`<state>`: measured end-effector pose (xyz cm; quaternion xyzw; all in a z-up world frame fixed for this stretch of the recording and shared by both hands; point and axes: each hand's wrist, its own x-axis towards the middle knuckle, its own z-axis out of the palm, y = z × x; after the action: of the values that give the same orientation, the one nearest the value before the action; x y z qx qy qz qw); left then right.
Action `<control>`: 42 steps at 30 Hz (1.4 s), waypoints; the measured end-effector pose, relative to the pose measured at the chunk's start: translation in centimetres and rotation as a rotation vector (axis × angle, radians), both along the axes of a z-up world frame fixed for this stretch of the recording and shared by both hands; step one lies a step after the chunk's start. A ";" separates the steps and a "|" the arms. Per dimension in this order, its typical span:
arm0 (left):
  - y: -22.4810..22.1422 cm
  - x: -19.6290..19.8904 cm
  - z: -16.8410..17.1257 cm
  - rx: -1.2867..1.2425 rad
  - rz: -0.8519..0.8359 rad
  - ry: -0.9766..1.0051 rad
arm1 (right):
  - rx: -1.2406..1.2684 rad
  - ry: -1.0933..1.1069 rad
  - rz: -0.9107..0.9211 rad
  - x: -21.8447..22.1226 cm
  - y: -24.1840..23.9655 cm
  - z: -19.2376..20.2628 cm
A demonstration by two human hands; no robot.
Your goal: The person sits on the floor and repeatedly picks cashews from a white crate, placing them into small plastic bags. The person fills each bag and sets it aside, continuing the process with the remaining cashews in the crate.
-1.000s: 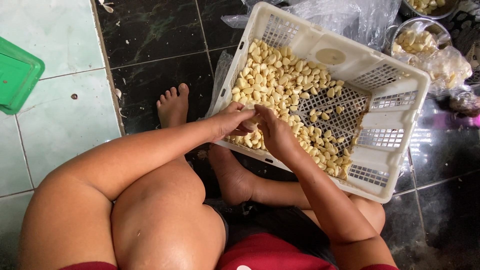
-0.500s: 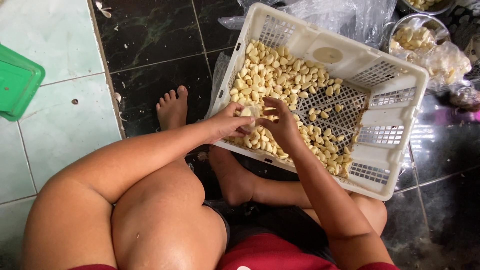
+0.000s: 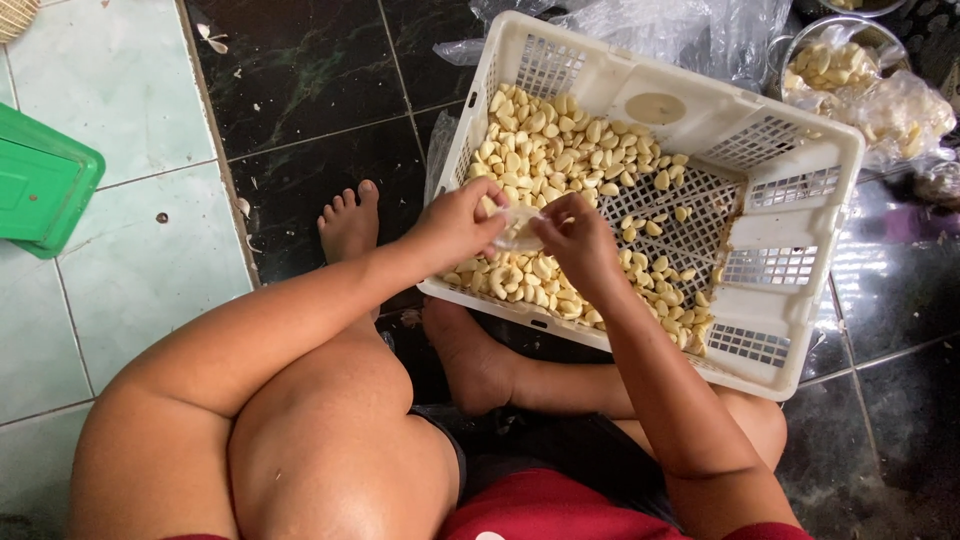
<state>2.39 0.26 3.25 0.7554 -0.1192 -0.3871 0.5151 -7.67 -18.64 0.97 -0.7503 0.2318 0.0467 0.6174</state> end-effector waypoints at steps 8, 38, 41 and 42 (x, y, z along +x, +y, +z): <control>-0.2 0.5 7.6 0.046 -0.134 -0.723 | -0.442 -0.400 0.193 -0.1 -1.9 7.0; -2.3 -1.4 6.5 -0.210 -0.028 0.752 | 0.111 -0.541 0.056 2.5 3.8 7.5; -2.3 -1.6 1.8 -0.492 0.212 0.965 | -0.291 -0.723 0.119 4.2 3.2 -9.4; -2.4 -1.7 2.0 -0.494 0.210 0.961 | -0.293 -0.728 0.118 4.5 3.2 -8.4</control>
<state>0.65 -2.19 5.28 0.3582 0.1180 -0.5956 0.7092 -3.22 -15.40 -7.39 -0.8099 -0.0414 -0.2203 0.5420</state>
